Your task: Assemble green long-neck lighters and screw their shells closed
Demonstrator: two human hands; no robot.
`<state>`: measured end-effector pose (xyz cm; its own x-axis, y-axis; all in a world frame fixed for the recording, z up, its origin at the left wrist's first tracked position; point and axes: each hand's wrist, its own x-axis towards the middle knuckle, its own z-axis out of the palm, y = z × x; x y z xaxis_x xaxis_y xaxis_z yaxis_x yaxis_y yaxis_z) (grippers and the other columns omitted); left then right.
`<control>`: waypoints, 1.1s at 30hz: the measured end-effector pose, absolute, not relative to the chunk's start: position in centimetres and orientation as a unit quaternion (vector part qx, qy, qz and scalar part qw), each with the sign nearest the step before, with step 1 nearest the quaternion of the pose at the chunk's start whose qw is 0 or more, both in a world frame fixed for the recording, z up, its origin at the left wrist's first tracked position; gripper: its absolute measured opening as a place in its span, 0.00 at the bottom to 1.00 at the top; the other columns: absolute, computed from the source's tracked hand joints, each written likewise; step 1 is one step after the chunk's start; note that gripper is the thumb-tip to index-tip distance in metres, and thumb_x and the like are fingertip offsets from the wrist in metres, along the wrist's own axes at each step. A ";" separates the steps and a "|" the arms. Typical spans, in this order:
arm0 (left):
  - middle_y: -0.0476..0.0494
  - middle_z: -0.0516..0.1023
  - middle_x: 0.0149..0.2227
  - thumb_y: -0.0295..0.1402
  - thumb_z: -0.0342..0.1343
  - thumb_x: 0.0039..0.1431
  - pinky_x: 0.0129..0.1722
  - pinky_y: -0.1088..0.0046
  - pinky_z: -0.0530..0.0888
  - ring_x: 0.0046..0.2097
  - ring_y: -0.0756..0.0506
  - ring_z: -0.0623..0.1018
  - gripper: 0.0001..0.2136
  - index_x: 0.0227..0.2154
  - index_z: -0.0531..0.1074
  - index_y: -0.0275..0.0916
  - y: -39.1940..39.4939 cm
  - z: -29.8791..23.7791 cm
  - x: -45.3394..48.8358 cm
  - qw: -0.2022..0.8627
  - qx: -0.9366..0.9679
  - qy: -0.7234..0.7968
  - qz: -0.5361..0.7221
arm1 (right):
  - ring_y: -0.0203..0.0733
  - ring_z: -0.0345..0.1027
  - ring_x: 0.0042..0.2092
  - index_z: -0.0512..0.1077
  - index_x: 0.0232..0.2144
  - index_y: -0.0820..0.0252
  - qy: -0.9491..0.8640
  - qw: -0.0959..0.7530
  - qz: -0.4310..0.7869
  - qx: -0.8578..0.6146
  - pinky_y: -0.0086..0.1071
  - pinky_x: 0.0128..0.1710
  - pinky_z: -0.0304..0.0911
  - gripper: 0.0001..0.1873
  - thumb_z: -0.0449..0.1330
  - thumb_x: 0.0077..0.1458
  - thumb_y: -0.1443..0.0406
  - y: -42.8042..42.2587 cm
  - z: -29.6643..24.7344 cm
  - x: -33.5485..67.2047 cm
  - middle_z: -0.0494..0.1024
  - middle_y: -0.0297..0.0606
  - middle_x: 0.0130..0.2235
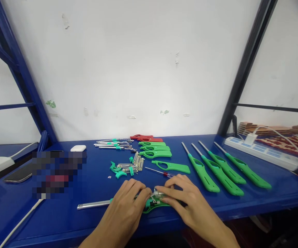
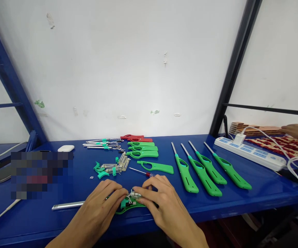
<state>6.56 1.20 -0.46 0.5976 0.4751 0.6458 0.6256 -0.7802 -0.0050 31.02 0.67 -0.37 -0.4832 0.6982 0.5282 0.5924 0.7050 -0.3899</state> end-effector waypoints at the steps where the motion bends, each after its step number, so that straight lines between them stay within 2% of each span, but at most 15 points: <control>1: 0.44 0.77 0.41 0.20 0.45 0.76 0.42 0.62 0.72 0.40 0.40 0.73 0.11 0.49 0.70 0.40 1.2 -0.5 6.5 0.117 -0.886 -0.311 -0.323 | 0.46 0.71 0.47 0.77 0.58 0.44 -0.857 0.343 0.077 -0.376 0.44 0.49 0.63 0.16 0.59 0.74 0.66 0.7 -0.4 31.0 0.78 0.36 0.47; 18: 0.44 0.77 0.40 0.23 0.43 0.78 0.41 0.62 0.71 0.39 0.40 0.73 0.11 0.48 0.70 0.39 1.2 -0.5 6.5 0.127 -0.889 -0.308 -0.314 | 0.44 0.72 0.47 0.75 0.60 0.45 -0.859 0.352 0.072 -0.366 0.42 0.50 0.62 0.18 0.58 0.74 0.68 0.6 -0.6 31.1 0.77 0.35 0.47; 33: 0.44 0.77 0.40 0.20 0.44 0.76 0.41 0.62 0.72 0.39 0.40 0.74 0.11 0.48 0.70 0.39 1.1 -0.5 6.6 0.122 -0.892 -0.300 -0.315 | 0.45 0.72 0.46 0.75 0.60 0.45 -0.863 0.351 0.069 -0.358 0.43 0.48 0.65 0.18 0.57 0.74 0.67 0.6 -0.7 31.2 0.77 0.37 0.47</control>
